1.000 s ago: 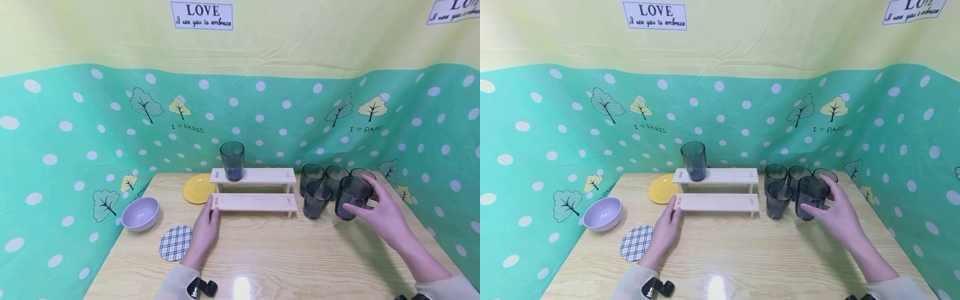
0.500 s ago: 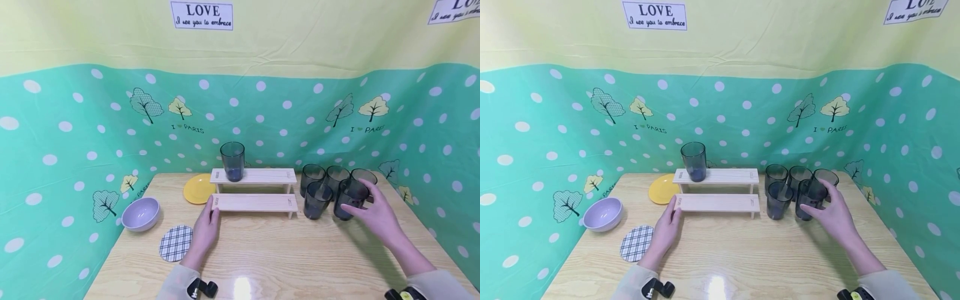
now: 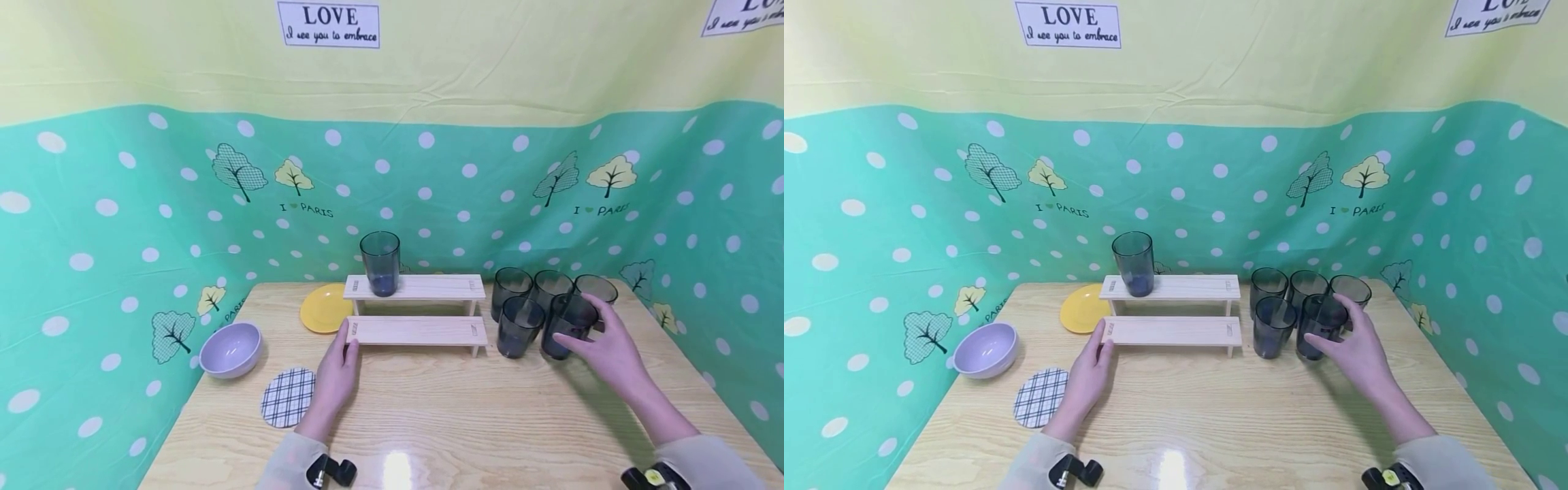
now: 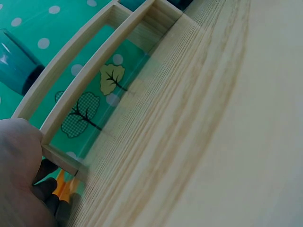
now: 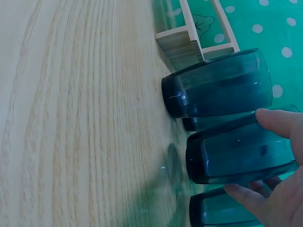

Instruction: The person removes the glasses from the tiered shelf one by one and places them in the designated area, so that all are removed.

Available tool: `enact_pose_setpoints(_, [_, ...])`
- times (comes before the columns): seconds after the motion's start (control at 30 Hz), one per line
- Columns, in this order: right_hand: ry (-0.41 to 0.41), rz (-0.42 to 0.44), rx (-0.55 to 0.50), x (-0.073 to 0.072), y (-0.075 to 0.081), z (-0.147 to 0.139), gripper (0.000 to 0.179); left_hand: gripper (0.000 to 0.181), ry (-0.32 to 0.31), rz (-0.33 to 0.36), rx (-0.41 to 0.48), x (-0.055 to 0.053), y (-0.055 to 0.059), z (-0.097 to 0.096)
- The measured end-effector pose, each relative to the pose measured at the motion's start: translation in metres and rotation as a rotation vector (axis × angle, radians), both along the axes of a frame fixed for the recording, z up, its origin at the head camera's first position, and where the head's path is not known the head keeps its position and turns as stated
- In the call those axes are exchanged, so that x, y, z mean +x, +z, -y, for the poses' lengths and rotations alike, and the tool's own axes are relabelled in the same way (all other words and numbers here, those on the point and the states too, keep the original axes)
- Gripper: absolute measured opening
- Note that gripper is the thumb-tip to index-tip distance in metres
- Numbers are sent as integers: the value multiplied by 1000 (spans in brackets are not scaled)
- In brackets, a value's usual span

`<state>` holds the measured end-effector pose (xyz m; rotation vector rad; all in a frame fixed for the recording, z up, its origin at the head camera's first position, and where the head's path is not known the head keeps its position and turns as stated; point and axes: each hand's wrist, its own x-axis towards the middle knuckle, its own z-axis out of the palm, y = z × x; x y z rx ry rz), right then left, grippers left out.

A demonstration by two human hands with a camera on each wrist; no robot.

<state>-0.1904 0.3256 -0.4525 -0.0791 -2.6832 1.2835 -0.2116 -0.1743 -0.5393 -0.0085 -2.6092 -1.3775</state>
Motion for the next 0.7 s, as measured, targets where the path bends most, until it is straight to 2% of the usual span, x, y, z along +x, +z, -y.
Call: enact_pose_setpoints(0.7, [3, 30, -30, -3, -12, 1, 116, 62, 1, -17, -1, 1, 0, 0])
